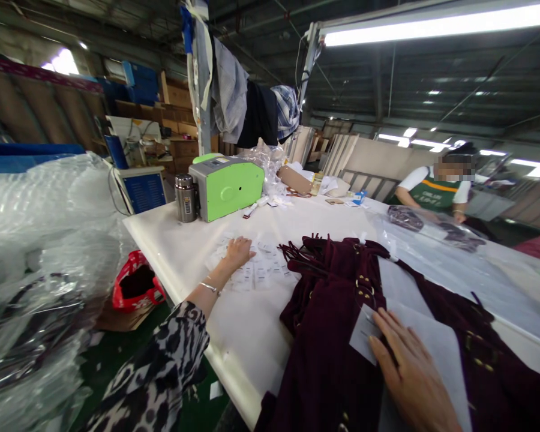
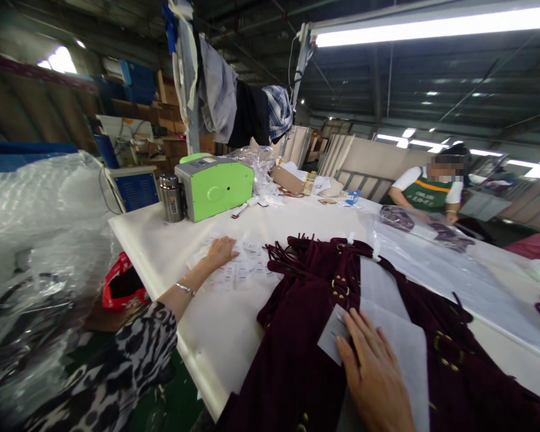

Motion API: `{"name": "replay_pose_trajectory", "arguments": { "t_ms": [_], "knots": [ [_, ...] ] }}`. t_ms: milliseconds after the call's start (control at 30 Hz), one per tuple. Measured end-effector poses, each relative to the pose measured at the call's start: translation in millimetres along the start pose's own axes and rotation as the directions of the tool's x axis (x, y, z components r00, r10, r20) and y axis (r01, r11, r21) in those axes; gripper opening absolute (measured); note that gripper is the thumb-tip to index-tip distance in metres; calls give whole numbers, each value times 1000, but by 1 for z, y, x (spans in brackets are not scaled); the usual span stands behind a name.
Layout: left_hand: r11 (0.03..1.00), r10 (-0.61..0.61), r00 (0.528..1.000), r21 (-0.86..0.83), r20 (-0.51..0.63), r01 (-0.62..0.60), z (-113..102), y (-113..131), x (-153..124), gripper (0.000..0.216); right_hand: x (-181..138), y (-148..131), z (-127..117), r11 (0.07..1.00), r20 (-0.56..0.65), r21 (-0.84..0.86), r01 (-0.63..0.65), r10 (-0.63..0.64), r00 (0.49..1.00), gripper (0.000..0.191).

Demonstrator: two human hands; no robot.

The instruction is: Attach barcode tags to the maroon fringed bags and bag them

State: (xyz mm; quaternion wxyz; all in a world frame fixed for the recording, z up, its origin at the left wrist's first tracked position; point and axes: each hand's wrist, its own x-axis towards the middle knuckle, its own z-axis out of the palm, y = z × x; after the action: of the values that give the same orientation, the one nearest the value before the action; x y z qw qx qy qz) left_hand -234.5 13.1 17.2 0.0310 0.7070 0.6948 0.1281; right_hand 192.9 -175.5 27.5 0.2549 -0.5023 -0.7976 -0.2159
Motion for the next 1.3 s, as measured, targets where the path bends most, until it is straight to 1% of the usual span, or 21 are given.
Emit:
{"name": "replay_pose_trajectory", "arguments": {
  "t_ms": [67,100,167,300,467,600,733,800,900,1033,1100,1167,1300],
  "knots": [
    [1000,-15,998,-23,65,16,2,-4,4,34,-6,2,11,996,-20,-29,88,-88,996,50],
    [999,-19,996,-36,83,22,2,-6,5,35,-8,2,15,994,-29,-36,102,-103,994,50],
    [998,-22,995,-65,98,28,1,-8,8,38,-9,1,17,996,-37,-36,85,-87,996,51],
    [990,-37,995,-136,96,49,-4,-9,16,39,-8,-2,14,997,-56,-27,67,-68,996,52],
    [967,-103,991,-224,79,119,-11,-6,29,34,-10,1,15,995,-43,-23,102,-103,994,50],
    [940,-140,985,-300,100,164,-16,-6,38,30,-10,1,15,994,-47,-23,111,-112,993,50],
    [906,-119,981,-388,154,171,-21,-7,43,26,-8,1,14,993,-55,-41,109,-111,992,55],
    [886,-101,982,-433,162,163,-24,-7,43,25,-8,2,15,992,-56,-46,121,-123,991,56],
    [860,-101,986,-487,130,152,-26,-9,42,24,-9,4,17,989,-54,-57,138,-141,989,56],
    [825,-114,993,-554,24,108,-27,-11,43,15,-9,6,16,984,-48,-81,156,-160,986,55],
    [805,-108,994,-588,-12,81,-28,-11,44,12,-8,5,15,985,-43,-89,149,-153,987,55],
    [780,-97,995,-622,-18,65,-29,-11,45,12,-7,4,14,985,-43,-88,148,-152,987,54],
    [712,-65,998,-701,6,51,-33,-8,44,15,-7,2,14,988,-33,-76,133,-135,990,52]
  ]
}}
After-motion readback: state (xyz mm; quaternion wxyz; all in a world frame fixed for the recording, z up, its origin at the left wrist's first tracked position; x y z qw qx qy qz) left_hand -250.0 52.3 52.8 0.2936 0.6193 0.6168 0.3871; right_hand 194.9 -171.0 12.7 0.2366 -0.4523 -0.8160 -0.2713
